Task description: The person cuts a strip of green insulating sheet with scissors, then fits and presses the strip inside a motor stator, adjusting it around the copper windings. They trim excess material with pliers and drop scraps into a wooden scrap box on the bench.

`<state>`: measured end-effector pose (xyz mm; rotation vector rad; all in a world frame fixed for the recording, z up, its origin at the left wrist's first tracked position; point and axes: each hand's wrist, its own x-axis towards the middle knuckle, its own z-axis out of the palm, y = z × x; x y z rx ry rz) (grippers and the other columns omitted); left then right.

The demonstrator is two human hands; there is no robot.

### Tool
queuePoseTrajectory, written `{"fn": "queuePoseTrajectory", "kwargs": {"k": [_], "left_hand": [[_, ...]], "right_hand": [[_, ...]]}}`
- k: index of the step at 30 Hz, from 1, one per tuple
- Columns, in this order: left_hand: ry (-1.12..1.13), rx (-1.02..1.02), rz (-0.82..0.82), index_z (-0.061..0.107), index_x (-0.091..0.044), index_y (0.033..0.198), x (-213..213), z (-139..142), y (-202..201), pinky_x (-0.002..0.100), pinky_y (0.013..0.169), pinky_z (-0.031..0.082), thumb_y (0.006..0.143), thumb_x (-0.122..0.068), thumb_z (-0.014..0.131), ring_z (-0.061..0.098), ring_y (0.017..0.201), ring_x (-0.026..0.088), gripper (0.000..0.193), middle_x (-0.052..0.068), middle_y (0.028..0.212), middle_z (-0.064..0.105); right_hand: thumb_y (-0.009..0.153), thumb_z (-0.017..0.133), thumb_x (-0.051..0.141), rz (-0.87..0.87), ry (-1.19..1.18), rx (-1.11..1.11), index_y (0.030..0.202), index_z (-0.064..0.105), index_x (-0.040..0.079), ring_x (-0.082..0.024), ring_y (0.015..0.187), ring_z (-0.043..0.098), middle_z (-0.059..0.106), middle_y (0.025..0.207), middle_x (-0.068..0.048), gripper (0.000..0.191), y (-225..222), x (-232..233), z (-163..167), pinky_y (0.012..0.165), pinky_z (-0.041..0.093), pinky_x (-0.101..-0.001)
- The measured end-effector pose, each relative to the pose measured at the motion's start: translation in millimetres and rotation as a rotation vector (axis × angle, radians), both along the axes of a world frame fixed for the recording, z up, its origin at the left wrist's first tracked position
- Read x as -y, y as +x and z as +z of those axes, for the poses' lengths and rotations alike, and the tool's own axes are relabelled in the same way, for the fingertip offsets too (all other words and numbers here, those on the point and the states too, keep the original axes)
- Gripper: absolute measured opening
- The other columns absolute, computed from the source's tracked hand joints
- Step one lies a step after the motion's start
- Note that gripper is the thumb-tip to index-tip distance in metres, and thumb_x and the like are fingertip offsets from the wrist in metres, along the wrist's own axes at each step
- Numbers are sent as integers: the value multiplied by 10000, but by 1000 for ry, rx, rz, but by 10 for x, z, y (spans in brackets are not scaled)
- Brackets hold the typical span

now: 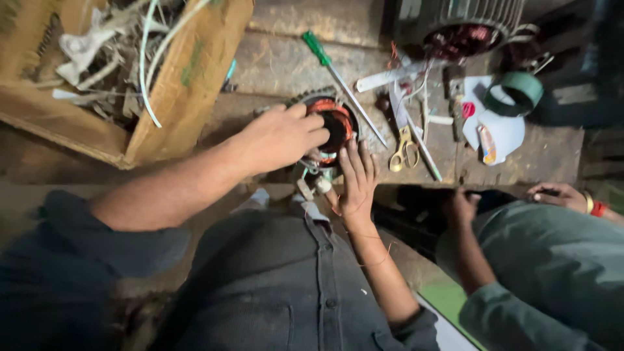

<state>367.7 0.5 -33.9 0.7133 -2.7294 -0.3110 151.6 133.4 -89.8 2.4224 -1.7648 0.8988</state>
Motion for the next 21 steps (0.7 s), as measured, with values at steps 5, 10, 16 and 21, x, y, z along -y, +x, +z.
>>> {"fn": "queuePoseTrajectory", "kwargs": {"k": [5,10,16,21], "left_hand": [[9,-31,14,670,-182,992,-31,118,36,395,740,509,862,-245,614,583,972,234,155,-2,975,608],[-187,17,217,685,-174,1009,-319,224,-97,375,858,468,851,-202,604,561,1081,222,180,8,1051,617],[-58,-160,207,696,-104,1132,-443,240,-247,380,880,439,898,-192,592,548,1067,229,271,20,1078,621],[68,-312,233,679,-77,1114,-474,167,-390,414,879,459,865,-205,682,560,1013,264,280,60,1013,599]], "right_hand": [[997,681,354,-13,200,353,1512,474,49,-407,1526,434,447,1624,-192,634,-149,-43,329,1270,343,-477],[897,736,305,-73,296,344,1476,516,58,-386,1403,515,499,1532,-186,667,-205,-7,659,1179,412,-431],[773,691,136,39,320,239,1356,619,39,-354,1242,559,545,1410,-198,595,-247,120,813,1060,447,-430],[948,656,84,-294,417,539,1119,741,32,-138,862,659,674,1031,-80,197,-218,156,645,762,522,-265]]}}
